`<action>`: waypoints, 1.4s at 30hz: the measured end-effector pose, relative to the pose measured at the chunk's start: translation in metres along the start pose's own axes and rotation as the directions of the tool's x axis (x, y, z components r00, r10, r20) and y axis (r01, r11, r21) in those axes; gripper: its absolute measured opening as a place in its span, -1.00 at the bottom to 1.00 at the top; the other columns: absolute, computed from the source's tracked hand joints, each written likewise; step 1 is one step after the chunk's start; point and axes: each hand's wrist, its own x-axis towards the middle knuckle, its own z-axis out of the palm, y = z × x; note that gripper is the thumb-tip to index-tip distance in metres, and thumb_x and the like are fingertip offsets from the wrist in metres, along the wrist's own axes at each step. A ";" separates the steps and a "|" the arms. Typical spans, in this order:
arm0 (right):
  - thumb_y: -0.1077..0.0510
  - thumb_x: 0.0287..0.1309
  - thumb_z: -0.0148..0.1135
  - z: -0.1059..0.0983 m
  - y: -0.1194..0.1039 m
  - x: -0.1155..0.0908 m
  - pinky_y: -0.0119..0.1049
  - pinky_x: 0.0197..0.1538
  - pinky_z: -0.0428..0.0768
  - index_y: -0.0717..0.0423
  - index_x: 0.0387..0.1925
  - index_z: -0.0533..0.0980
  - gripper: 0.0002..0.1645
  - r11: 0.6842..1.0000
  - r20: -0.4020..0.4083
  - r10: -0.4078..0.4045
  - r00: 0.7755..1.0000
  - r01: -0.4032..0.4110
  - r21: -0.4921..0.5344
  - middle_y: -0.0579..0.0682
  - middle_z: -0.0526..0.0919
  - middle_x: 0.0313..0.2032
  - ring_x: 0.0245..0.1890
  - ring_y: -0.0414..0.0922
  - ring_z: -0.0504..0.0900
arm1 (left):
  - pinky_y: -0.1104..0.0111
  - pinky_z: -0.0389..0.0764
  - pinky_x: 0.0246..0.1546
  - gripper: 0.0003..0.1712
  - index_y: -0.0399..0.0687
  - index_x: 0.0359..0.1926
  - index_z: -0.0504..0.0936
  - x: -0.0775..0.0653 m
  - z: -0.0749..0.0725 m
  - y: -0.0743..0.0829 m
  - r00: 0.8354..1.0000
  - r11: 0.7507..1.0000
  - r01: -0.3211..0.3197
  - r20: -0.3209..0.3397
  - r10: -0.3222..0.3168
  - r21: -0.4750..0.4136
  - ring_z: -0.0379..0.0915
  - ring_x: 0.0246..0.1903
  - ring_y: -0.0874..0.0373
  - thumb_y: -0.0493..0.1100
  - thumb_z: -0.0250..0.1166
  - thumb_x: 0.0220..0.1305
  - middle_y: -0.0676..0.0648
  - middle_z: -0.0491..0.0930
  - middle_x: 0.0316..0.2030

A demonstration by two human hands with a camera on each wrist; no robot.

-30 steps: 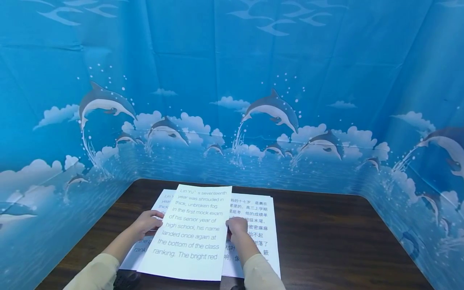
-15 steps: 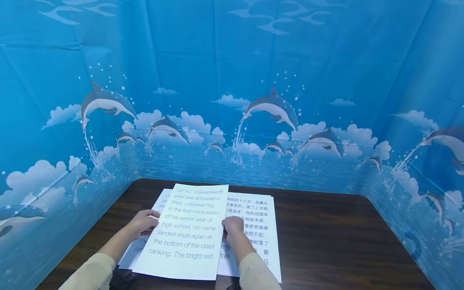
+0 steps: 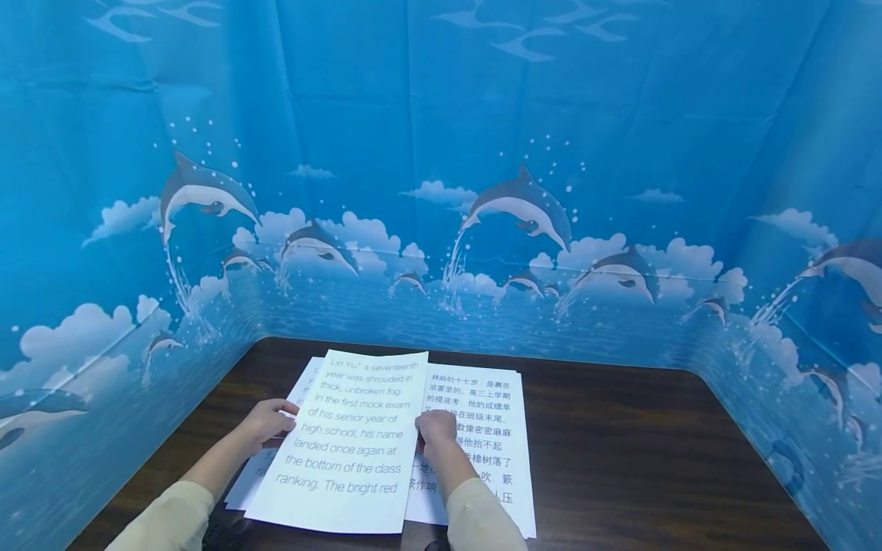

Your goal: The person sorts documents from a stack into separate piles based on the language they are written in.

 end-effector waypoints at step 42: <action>0.29 -0.04 0.07 0.031 0.007 -0.001 -0.46 -0.59 0.41 0.27 -0.32 0.46 -0.82 1.000 0.044 0.012 0.999 -0.011 -0.022 0.10 0.47 -0.51 -0.56 -0.12 0.48 | 0.40 0.39 -0.64 -0.74 -0.42 -0.19 0.40 0.006 -0.014 -0.026 0.994 0.998 -0.033 -0.102 0.038 0.047 0.40 -0.52 0.07 -0.45 0.03 0.01 -0.21 0.45 -0.43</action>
